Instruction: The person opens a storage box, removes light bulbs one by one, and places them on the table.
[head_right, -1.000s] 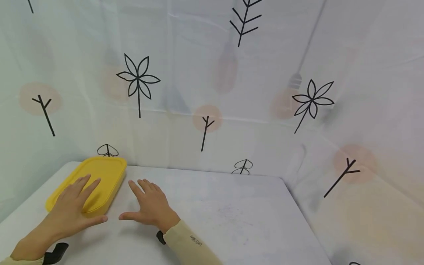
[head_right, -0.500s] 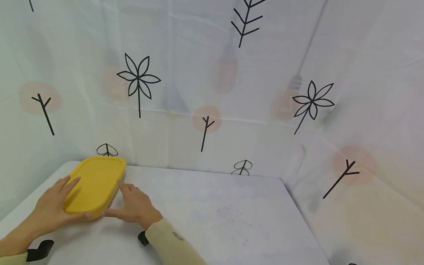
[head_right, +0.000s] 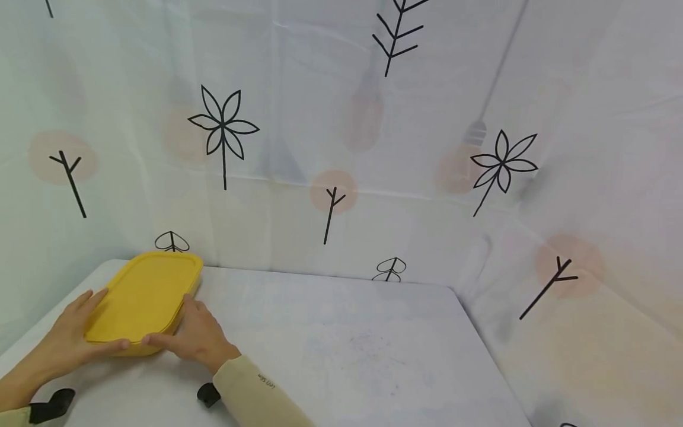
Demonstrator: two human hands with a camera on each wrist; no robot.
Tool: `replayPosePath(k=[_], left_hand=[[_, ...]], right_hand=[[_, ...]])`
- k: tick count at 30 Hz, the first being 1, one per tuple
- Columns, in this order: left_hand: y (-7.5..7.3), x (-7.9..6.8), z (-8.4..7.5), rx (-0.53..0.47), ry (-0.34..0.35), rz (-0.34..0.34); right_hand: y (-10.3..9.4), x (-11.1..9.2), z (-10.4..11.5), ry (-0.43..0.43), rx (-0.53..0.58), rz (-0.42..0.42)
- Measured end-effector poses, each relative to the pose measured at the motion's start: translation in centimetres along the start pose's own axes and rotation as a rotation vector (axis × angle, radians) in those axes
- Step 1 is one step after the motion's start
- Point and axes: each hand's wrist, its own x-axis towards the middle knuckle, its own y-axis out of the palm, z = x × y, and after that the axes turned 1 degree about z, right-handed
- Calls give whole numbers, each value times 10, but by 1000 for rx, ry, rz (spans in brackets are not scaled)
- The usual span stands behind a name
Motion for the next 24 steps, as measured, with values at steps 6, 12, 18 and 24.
replayPosePath(k=[6, 12, 18, 24], left_hand=[[-5, 2, 4, -53, -17, 49], [-10, 7, 5, -14, -142, 172], [-11, 7, 5, -21, -169, 183], [-10, 7, 5, -15, -179, 178]], right_hand=[[3, 2, 3, 34, 36, -13], [5, 3, 5, 58, 63, -26], [5, 4, 5, 72, 68, -31], [3, 4, 5, 89, 65, -21]])
